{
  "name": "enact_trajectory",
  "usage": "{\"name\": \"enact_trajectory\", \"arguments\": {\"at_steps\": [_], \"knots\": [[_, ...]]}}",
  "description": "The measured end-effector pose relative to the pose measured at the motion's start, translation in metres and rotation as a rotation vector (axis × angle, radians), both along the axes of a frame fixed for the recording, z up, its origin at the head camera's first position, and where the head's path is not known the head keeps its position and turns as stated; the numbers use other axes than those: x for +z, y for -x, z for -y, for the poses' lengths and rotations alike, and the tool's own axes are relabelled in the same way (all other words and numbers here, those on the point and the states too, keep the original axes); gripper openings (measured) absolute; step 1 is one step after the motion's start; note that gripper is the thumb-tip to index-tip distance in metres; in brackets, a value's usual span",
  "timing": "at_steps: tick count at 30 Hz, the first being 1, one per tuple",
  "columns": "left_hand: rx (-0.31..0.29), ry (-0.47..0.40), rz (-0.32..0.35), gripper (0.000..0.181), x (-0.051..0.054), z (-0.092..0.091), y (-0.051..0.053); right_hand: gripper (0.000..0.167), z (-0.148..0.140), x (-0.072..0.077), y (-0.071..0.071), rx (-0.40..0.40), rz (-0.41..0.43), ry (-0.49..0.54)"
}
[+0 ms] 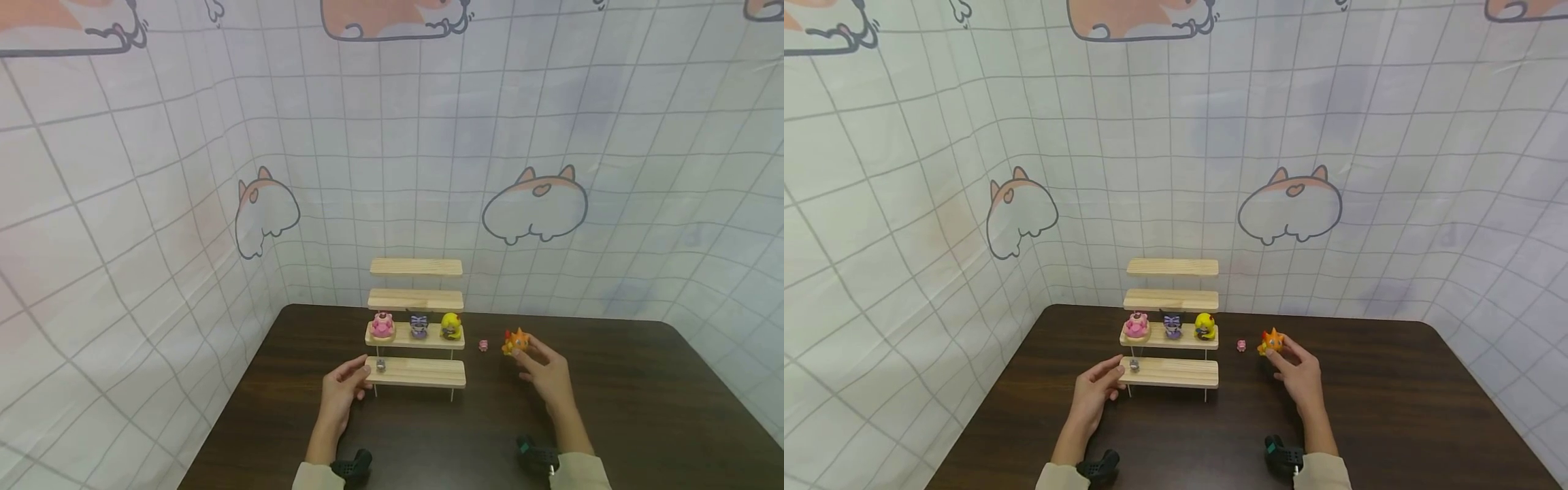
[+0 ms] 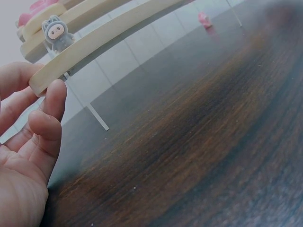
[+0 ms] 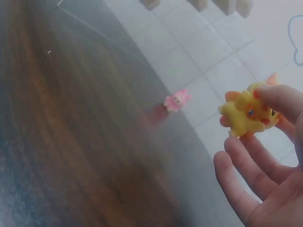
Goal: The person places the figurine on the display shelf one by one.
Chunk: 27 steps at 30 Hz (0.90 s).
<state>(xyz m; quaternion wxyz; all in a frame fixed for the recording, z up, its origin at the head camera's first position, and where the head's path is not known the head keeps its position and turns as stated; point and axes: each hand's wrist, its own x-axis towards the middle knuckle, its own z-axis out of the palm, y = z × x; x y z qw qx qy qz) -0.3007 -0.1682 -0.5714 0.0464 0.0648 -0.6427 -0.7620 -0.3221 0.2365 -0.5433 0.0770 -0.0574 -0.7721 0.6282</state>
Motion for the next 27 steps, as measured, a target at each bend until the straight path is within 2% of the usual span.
{"name": "enact_trajectory", "arguments": {"at_steps": [14, 20, 27], "knots": [[-0.001, 0.01, 0.006, 0.041, 0.001, 0.001, -0.001, 0.074, 0.004, 0.024, -0.006, 0.011, -0.013, -0.079], [-0.002, 0.01, 0.008, 0.041, 0.002, 0.001, -0.002, 0.071, 0.007, 0.035, -0.009, 0.011, -0.042, -0.08], [-0.002, 0.005, 0.005, 0.041, 0.001, 0.0, -0.002, 0.068, 0.015, 0.051, -0.014, 0.016, -0.091, -0.141]]}}
